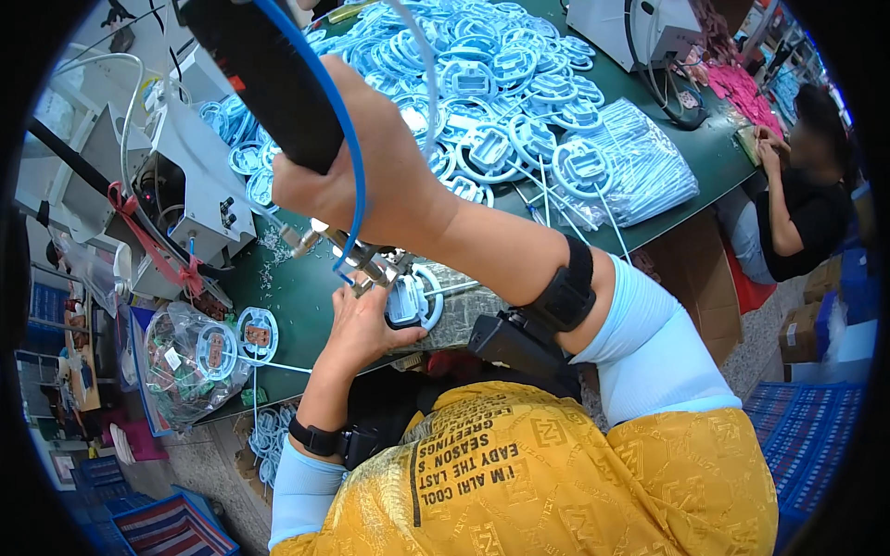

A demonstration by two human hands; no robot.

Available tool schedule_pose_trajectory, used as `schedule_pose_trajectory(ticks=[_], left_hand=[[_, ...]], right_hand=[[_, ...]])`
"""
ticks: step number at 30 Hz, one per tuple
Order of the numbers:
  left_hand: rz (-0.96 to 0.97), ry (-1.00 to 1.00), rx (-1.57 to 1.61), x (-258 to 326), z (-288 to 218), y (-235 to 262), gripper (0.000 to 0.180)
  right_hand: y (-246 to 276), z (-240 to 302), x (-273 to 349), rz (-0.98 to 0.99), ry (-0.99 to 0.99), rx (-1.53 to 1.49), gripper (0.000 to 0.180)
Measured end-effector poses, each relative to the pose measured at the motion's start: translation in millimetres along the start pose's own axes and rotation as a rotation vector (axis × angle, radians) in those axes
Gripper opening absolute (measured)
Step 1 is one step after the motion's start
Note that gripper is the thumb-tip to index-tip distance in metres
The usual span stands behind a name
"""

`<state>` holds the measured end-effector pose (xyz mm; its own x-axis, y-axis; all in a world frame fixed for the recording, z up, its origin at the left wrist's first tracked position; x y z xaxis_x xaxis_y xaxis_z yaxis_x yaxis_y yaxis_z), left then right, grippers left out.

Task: The person assembles light blue plastic components by inserting a central piece into a circular frame and securing it with a handheld pneumatic tool. They handle the parts one at a time, using the tool to press the components together, and place the finished items on the table.

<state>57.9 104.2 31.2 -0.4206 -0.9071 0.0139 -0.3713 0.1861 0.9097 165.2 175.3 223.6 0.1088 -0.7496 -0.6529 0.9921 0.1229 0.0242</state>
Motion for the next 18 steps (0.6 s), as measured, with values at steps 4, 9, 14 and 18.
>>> schedule_pose_trajectory(ticks=[4,9,14,18], left_hand=[[-0.073,0.030,0.022,8.1,-1.5,-0.9,0.090],[-0.226,0.037,0.068,26.7,9.6,-24.4,0.094],[-0.242,0.019,0.113,26.9,6.1,-24.1,0.091],[-0.204,0.042,0.033,27.5,7.8,-29.3,0.090]], right_hand=[[2.5,2.9,-11.5,0.129,-0.062,-0.104,0.039],[17.2,38.9,-5.4,0.065,-0.177,-0.206,0.031],[7.3,34.1,22.0,0.108,-0.182,-0.170,0.038],[4.0,28.3,20.5,0.106,-0.132,-0.120,0.038]])
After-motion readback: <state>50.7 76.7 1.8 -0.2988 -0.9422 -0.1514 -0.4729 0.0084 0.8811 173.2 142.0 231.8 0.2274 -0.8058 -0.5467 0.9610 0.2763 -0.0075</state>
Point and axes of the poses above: each hand's wrist, its own x-axis away from the middle knuckle, its own y-axis out of the back of the hand, z = x × y, the point moved 8 cm from there along -x, towards the middle knuckle, and after that the axes turned 5 degrees about -y, right-handed, at the moved point
